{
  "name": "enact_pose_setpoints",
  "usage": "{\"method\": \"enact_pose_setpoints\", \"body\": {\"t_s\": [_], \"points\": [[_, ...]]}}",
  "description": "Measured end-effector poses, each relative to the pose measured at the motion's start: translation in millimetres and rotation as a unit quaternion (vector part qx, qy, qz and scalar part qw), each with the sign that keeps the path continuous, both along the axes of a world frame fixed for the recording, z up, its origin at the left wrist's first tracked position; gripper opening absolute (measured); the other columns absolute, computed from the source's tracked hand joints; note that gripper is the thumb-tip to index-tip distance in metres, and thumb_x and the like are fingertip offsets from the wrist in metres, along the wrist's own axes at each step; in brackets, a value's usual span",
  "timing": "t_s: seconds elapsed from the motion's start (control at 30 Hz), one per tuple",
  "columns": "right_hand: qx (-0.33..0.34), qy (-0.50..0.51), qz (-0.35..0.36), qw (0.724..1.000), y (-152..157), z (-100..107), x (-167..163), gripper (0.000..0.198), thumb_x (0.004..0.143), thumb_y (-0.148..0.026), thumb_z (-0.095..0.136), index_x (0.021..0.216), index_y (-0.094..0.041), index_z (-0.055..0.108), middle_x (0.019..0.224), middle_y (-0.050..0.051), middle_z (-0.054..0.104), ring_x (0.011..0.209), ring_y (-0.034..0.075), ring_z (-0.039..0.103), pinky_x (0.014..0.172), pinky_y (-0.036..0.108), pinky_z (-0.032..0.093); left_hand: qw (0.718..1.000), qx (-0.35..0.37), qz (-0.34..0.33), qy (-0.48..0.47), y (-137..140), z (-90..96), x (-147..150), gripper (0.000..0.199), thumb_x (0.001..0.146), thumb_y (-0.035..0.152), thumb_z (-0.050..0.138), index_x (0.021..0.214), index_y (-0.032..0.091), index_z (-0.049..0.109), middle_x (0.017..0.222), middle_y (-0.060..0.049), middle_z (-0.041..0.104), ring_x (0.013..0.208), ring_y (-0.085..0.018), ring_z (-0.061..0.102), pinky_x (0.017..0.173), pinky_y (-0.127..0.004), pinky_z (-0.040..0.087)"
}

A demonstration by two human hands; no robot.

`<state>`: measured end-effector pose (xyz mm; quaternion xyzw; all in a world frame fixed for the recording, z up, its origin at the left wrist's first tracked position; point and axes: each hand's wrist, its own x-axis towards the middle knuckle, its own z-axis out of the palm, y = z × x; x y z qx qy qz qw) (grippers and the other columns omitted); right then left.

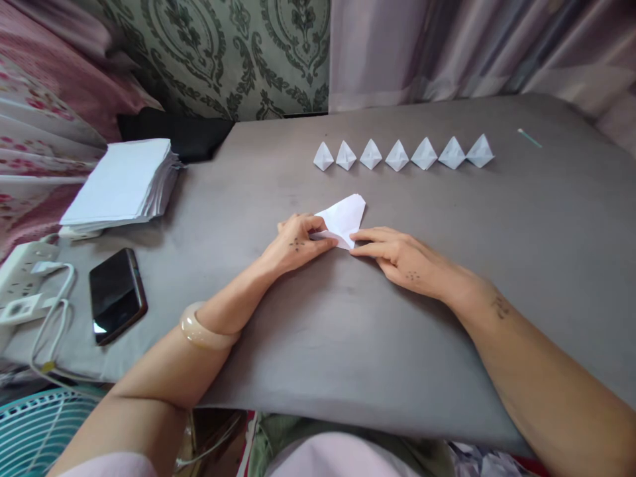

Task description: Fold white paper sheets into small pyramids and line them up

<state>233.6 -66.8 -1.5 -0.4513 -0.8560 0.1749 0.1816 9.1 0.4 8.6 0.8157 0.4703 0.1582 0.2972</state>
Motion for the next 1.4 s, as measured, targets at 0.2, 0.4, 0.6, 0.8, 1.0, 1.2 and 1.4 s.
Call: {"method": "enact_pose_setpoints", "body": {"t_s": [0.2, 0.4, 0.6, 0.8, 1.0, 1.2, 1.4], "points": [[0.006, 0.003, -0.010, 1.000, 0.7, 2.2, -3.7, 0.047, 0.084, -0.002, 0.040, 0.111, -0.026, 0.069, 0.128, 0.003, 0.062, 0.119, 0.022, 0.056, 0.100, 0.040, 0.047, 0.999, 0.032, 0.010, 0.029, 1.7, -1.8, 0.7, 0.044, 0.087, 0.052, 0.049, 0.061, 0.016, 0.052, 0.080, -0.003, 0.060, 0.086, -0.020, 0.051, 0.090, -0.042, 0.035], [0.003, 0.013, -0.011, 1.000, 0.9, 2.2, -4.5, 0.048, 0.083, -0.001, 0.040, 0.110, -0.026, 0.070, 0.128, 0.003, 0.062, 0.117, 0.023, 0.056, 0.100, 0.041, 0.047, 0.998, 0.055, 0.019, 0.040, 10.5, -10.3, 2.3, 0.045, 0.087, 0.055, 0.050, 0.065, 0.016, 0.056, 0.089, -0.007, 0.062, 0.093, -0.024, 0.050, 0.092, -0.045, 0.034], [0.001, 0.015, -0.012, 1.000, 1.5, 0.0, -3.2, 0.048, 0.082, -0.002, 0.041, 0.111, -0.026, 0.070, 0.129, 0.003, 0.062, 0.118, 0.023, 0.055, 0.099, 0.042, 0.048, 0.998, 0.052, 0.012, 0.029, 13.2, -17.2, -3.4, 0.041, 0.082, 0.058, 0.056, 0.073, 0.018, 0.063, 0.104, -0.007, 0.062, 0.102, -0.026, 0.048, 0.097, -0.047, 0.032], [-0.006, 0.011, -0.017, 1.000, 0.3, 4.4, -5.2, 0.047, 0.083, -0.001, 0.040, 0.110, -0.025, 0.070, 0.128, 0.003, 0.062, 0.117, 0.023, 0.056, 0.100, 0.042, 0.047, 0.998, 0.042, 0.025, 0.034, 17.9, -19.9, -4.1, 0.040, 0.078, 0.058, 0.061, 0.074, 0.019, 0.065, 0.107, -0.007, 0.062, 0.106, -0.027, 0.047, 0.096, -0.048, 0.032], [-0.004, 0.015, -0.024, 1.000, 0.2, 4.3, -5.9, 0.047, 0.082, -0.002, 0.040, 0.108, -0.027, 0.071, 0.126, 0.003, 0.063, 0.117, 0.023, 0.056, 0.099, 0.043, 0.048, 0.998, 0.031, 0.041, 0.035, 15.9, -16.6, -4.1, 0.034, 0.077, 0.054, 0.063, 0.078, 0.019, 0.066, 0.111, -0.007, 0.060, 0.109, -0.028, 0.047, 0.096, -0.047, 0.033], [-0.008, 0.012, -0.028, 0.999, 0.0, 4.4, -6.0, 0.045, 0.083, -0.002, 0.040, 0.107, -0.026, 0.070, 0.127, 0.002, 0.063, 0.118, 0.023, 0.056, 0.098, 0.042, 0.048, 0.997, 0.041, 0.056, 0.043, 15.2, -18.0, -3.1, 0.035, 0.077, 0.053, 0.065, 0.075, 0.018, 0.062, 0.109, -0.007, 0.061, 0.107, -0.028, 0.046, 0.095, -0.046, 0.033], [-0.002, 0.010, -0.028, 1.000, 0.8, 2.0, -4.7, 0.043, 0.085, -0.004, 0.040, 0.108, -0.026, 0.069, 0.126, 0.003, 0.063, 0.118, 0.022, 0.056, 0.099, 0.041, 0.048, 0.993, 0.061, 0.067, 0.074, 13.5, -15.8, -0.8, 0.034, 0.081, 0.050, 0.062, 0.073, 0.017, 0.059, 0.107, -0.009, 0.059, 0.107, -0.029, 0.045, 0.093, -0.047, 0.032]]}}
